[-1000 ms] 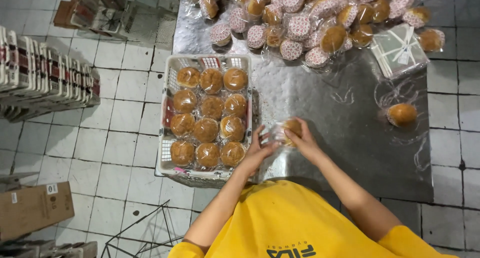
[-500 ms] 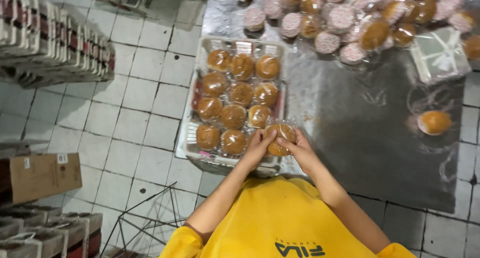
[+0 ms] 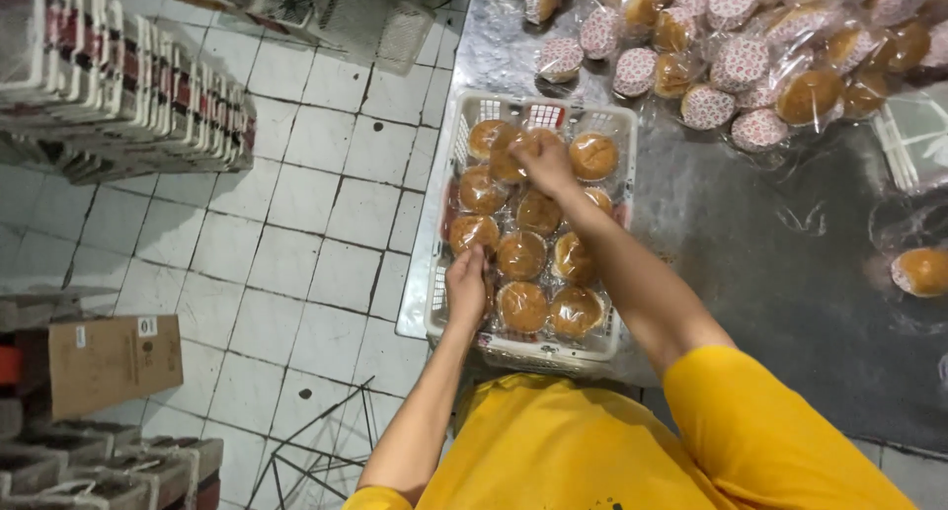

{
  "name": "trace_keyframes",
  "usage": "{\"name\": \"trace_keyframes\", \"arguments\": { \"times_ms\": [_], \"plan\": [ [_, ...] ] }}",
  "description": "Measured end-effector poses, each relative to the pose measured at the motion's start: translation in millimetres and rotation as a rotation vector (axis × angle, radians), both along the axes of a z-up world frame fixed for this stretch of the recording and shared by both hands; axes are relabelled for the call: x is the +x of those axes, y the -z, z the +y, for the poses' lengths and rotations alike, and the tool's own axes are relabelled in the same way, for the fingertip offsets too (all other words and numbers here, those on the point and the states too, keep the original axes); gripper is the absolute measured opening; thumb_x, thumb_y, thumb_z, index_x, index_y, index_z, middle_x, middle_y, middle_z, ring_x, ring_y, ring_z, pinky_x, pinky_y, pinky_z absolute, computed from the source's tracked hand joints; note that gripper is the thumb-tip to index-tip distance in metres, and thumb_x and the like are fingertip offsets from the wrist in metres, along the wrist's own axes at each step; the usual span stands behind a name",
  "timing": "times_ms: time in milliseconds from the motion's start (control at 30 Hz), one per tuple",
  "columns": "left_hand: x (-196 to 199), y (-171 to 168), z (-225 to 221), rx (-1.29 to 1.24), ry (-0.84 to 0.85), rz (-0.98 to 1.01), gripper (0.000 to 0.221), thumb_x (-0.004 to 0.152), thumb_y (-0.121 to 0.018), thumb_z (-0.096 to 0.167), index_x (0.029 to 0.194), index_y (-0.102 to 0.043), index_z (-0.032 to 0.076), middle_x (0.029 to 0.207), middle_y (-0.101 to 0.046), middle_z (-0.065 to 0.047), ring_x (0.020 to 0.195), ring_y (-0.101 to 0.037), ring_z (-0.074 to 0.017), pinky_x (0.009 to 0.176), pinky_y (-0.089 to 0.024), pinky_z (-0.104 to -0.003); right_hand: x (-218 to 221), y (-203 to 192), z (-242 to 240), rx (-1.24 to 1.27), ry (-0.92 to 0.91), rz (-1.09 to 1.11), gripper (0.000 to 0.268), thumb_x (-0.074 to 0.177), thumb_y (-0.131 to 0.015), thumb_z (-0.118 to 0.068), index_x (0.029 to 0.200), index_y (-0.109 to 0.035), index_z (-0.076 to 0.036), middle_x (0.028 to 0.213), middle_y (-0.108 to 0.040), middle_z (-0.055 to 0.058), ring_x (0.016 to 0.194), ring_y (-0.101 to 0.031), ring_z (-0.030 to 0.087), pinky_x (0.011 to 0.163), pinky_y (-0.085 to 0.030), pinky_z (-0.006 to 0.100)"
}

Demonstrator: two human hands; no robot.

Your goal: The person packages bread by placing individually wrapped rolls into a plastic crate.

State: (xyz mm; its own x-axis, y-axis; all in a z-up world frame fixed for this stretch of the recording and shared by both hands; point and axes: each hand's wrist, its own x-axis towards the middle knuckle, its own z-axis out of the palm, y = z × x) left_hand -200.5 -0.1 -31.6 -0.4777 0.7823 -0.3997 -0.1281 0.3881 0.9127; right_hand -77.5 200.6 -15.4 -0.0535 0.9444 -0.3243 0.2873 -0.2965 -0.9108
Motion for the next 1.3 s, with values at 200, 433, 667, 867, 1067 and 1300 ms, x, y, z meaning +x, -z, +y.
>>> {"name": "trace_keyframes", "arguments": {
  "times_ms": [200, 433, 667, 867, 1067, 1300],
  "plan": [
    [9.1, 20.7, -17.8, 0.003, 0.189, 0.017, 0.016, 0.083, -0.087, 0.021, 0.096, -0.079, 0.016, 0.065, -0.068, 0.000, 0.060, -0.056, -0.0064, 0.057, -0.047, -0.023, 21.9, 25.9, -15.0, 0.168, -0.056, -0.369, 0.072, 0.091, -0.076, -0.046, 0.141, -0.050, -0.002, 0.143, -0.044, 0.030, 0.137, -0.047, 0.051, 0.117, -0.040, 0.058],
    [61.1, 53.3, -20.6, 0.152, 0.294, -0.247, 0.019, 0.101, -0.063, 0.019, 0.086, -0.065, 0.009, 0.070, -0.048, 0.002, 0.072, -0.048, -0.0111, 0.074, -0.040, -0.025, 174.7, 89.2, -26.1, 0.500, 0.185, -0.375, 0.027, 0.081, -0.076, -0.009, 0.107, -0.071, -0.015, 0.110, -0.056, 0.007, 0.102, -0.063, 0.033, 0.090, -0.050, 0.043],
    [151.1, 25.2, -10.2, 0.050, 0.280, -0.218, 0.067, 0.108, -0.050, 0.046, 0.050, -0.049, 0.012, 0.040, -0.039, 0.002, 0.044, -0.031, -0.0084, 0.047, -0.024, -0.024, 317.0, 142.1, 111.3, 0.609, 0.194, -0.694, 0.036, 0.078, -0.085, -0.021, 0.107, -0.068, -0.008, 0.106, -0.055, 0.019, 0.106, -0.061, 0.042, 0.091, -0.045, 0.049],
    [238.2, -50.3, 26.6, 0.084, 0.682, -0.177, 0.065, 0.083, -0.047, -0.013, 0.140, -0.046, 0.018, 0.131, -0.056, -0.004, 0.128, -0.050, -0.0220, 0.106, -0.048, -0.041, 310.2, -6.9, 193.9, 0.146, -0.429, -0.990, 0.100, 0.083, -0.079, -0.031, 0.161, -0.019, -0.020, 0.167, -0.012, 0.026, 0.154, -0.010, 0.043, 0.124, -0.008, 0.057],
    [286.6, 4.7, 61.4, 0.019, 0.666, -0.276, 0.034, 0.091, -0.067, 0.014, 0.121, -0.054, 0.021, 0.111, -0.055, 0.003, 0.100, -0.052, -0.0143, 0.088, -0.042, -0.029, 314.3, 3.0, 188.6, 0.123, -0.267, -0.656, 0.100, 0.078, -0.089, -0.039, 0.155, -0.028, -0.018, 0.159, -0.038, 0.015, 0.145, -0.034, 0.042, 0.118, -0.027, 0.060],
    [291.4, 13.3, 118.5, 0.004, 0.345, -0.588, 0.104, 0.089, -0.072, 0.055, 0.164, -0.010, 0.017, 0.166, -0.015, -0.029, 0.150, -0.018, -0.0534, 0.116, -0.021, -0.069, 324.1, 32.9, 10.1, -0.446, 0.167, 0.655, 0.044, 0.081, -0.068, -0.035, 0.121, -0.065, -0.019, 0.116, -0.064, 0.001, 0.097, -0.064, 0.014, 0.086, -0.051, 0.028]
  ]
}}
